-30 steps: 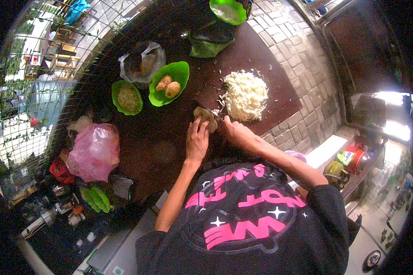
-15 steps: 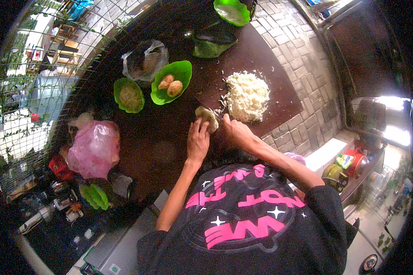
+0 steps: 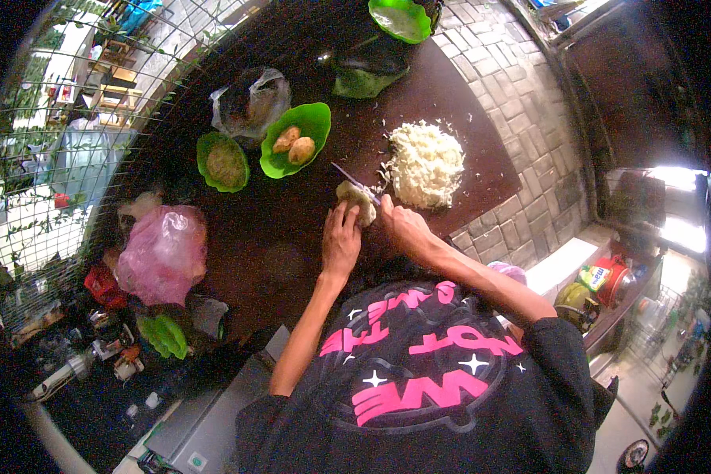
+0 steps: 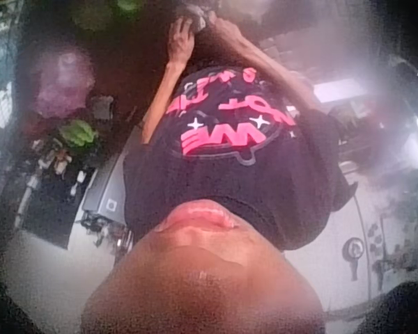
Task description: The person chops a cabbage on a cutting board using a knife.
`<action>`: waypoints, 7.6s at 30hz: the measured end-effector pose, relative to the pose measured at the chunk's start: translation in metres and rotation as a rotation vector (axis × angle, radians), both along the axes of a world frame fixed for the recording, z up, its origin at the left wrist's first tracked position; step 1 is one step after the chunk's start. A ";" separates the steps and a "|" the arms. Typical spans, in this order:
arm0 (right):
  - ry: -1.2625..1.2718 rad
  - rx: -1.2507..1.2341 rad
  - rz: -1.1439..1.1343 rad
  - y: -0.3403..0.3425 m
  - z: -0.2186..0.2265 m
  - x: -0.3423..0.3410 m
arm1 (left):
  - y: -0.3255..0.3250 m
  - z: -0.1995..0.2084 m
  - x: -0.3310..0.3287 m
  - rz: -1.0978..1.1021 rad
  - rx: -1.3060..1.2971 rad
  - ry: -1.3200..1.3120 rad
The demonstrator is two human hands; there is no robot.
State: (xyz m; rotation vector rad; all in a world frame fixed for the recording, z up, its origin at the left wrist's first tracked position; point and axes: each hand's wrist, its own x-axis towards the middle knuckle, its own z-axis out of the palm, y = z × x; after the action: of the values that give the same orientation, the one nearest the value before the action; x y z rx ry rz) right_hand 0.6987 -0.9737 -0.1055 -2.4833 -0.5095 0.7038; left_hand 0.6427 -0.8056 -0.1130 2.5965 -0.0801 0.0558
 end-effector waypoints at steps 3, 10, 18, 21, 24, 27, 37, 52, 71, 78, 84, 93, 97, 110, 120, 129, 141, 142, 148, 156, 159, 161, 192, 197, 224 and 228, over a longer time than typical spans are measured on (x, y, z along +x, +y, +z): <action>0.026 0.014 0.017 -0.002 -0.005 0.001 | -0.010 0.008 0.002 -0.004 0.056 0.010; 0.003 0.057 0.134 -0.019 -0.054 0.002 | -0.013 0.009 0.002 -0.024 0.130 0.059; 0.090 0.067 0.186 -0.031 -0.046 -0.006 | -0.006 -0.005 -0.003 0.024 -0.070 -0.058; 0.184 0.173 0.046 -0.025 -0.021 -0.004 | -0.002 -0.003 -0.002 -0.023 0.026 -0.001; 0.133 0.006 0.052 -0.008 0.019 -0.007 | 0.000 -0.003 -0.001 -0.026 0.061 0.022; 0.057 -0.028 0.053 0.000 -0.002 -0.005 | -0.002 -0.003 0.001 -0.032 0.067 -0.006; 0.050 0.089 0.038 0.006 -0.005 -0.008 | 0.001 -0.008 -0.003 -0.042 0.117 0.024; 0.078 0.042 -0.005 0.010 0.015 -0.001 | -0.002 -0.004 -0.003 -0.010 0.112 0.026; 0.002 0.040 0.034 0.015 0.001 -0.007 | 0.004 -0.009 -0.009 0.000 0.160 0.002; 0.093 0.047 0.057 0.019 0.014 0.000 | 0.004 -0.007 -0.007 -0.028 0.172 -0.014; 0.058 0.039 0.042 0.013 -0.002 -0.010 | -0.001 -0.001 -0.002 -0.004 0.113 -0.012; -0.085 0.067 0.026 0.012 -0.017 -0.006 | -0.003 -0.007 -0.005 0.001 0.116 0.006; 0.041 0.086 0.017 0.020 0.002 -0.006 | 0.006 -0.013 -0.010 -0.023 0.115 -0.009; 0.061 0.103 0.007 0.004 -0.005 0.000 | -0.004 -0.006 -0.002 -0.001 0.114 -0.019; -0.002 0.040 0.002 0.004 -0.010 -0.008 | -0.001 -0.011 -0.006 0.002 0.092 0.008; -0.039 -0.037 0.073 0.013 -0.012 -0.010 | 0.001 -0.014 -0.011 0.011 0.161 -0.020; 0.100 0.044 0.007 0.011 0.000 -0.003 | -0.004 -0.012 -0.007 0.040 0.077 -0.040; 0.099 0.047 0.006 0.010 0.002 -0.002 | -0.001 -0.011 -0.008 0.029 0.094 -0.034; 0.023 0.093 -0.002 0.007 -0.007 -0.006 | 0.000 -0.009 -0.005 0.012 0.098 -0.023; -0.052 -0.042 0.067 0.010 -0.005 -0.014 | 0.000 -0.013 -0.007 0.006 0.117 0.002; 0.095 0.057 -0.001 0.005 0.000 0.003 | -0.001 -0.014 -0.008 0.030 0.108 -0.025; 0.117 0.087 0.015 -0.002 0.001 0.005 | 0.000 -0.015 -0.006 0.022 0.052 -0.031; 0.054 0.008 0.025 0.000 -0.002 -0.005 | -0.001 -0.011 -0.006 0.026 0.048 -0.009; 0.128 0.046 0.022 0.002 0.009 -0.008 | -0.001 -0.010 -0.011 0.041 0.079 -0.018; -0.002 0.106 -0.043 -0.004 -0.020 0.004 | -0.014 -0.012 -0.005 0.068 0.039 -0.035; 0.120 0.078 0.076 0.002 0.003 0.000 | -0.005 -0.016 -0.010 0.066 0.069 -0.039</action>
State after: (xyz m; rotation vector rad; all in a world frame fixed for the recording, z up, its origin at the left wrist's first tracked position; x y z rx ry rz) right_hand 0.6989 -0.9715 -0.1021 -2.3439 -0.5783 0.8409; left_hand 0.6322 -0.8108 -0.1294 2.6672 -0.0109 0.1298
